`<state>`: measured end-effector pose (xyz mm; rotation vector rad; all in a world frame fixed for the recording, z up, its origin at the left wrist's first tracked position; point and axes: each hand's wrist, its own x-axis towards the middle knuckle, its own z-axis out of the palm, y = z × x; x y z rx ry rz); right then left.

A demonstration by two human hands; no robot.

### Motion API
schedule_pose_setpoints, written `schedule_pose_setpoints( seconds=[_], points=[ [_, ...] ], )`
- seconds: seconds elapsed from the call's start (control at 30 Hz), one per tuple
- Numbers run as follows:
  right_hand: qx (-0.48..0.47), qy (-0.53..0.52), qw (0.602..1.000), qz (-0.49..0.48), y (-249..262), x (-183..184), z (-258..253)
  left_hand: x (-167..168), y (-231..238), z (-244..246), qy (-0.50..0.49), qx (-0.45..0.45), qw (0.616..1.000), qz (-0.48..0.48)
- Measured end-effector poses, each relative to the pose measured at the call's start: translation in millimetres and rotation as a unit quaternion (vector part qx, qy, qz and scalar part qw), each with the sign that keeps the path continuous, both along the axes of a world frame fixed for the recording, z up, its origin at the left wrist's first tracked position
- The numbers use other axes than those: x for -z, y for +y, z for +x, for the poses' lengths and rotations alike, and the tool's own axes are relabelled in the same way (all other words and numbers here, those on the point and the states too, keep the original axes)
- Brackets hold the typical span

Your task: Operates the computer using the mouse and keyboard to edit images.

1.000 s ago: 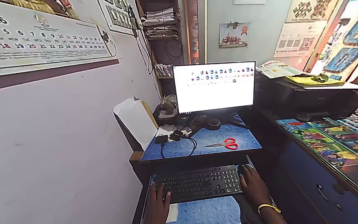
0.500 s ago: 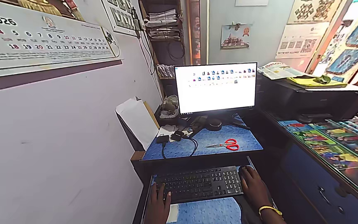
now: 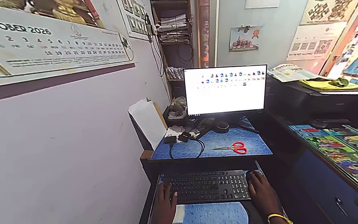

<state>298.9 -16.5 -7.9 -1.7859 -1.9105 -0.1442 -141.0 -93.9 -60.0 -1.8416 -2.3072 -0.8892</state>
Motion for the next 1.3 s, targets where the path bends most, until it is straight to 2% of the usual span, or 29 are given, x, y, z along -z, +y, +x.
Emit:
schedule_pose_setpoints(
  seconds=[0.13,1.3],
  points=[
    [0.011,0.004,0.999,-0.03,-3.8,-5.3,0.4,-5.9,-2.4,4.0,-0.02,0.004,1.0,0.001],
    [-0.004,-0.018,1.0,0.012,-3.7,-5.2,-1.4,-3.1,0.2,1.3,0.004,0.004,1.0,0.011]
  ],
)
